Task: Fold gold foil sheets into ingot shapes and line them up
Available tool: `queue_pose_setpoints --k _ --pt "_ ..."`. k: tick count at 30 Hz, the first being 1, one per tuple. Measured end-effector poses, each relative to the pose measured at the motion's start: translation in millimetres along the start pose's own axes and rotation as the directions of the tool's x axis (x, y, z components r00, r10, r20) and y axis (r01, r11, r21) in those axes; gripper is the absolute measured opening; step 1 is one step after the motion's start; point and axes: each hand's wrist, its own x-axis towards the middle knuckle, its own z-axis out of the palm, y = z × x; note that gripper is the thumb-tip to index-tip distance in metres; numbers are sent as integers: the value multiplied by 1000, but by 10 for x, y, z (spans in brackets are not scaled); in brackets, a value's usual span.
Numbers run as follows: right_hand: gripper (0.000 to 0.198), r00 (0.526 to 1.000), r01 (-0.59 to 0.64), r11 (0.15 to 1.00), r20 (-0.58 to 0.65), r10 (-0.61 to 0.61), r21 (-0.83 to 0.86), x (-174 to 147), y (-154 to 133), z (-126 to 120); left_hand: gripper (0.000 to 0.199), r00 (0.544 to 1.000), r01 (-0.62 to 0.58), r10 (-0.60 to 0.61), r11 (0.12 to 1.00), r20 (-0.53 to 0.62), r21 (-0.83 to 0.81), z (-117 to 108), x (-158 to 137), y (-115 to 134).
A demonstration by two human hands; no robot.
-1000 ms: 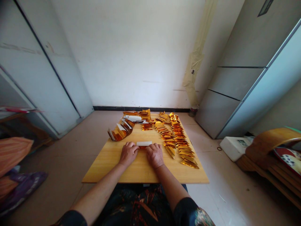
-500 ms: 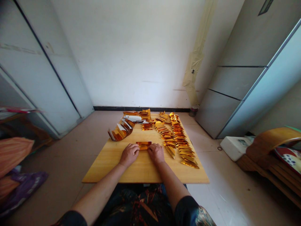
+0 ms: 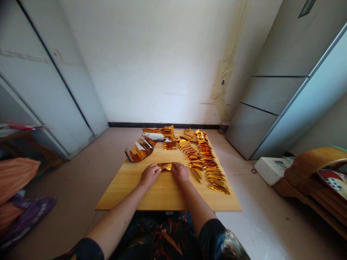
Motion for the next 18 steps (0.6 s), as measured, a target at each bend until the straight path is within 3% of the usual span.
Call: queue_pose_setpoints --k 4,18 --pt "18 999 -39 995 -8 38 -95 -6 -48 8 15 999 52 -52 999 6 10 3 45 28" --pt "16 995 -92 980 26 98 -179 28 -98 1 15 992 120 -124 982 19 146 -6 50 142"
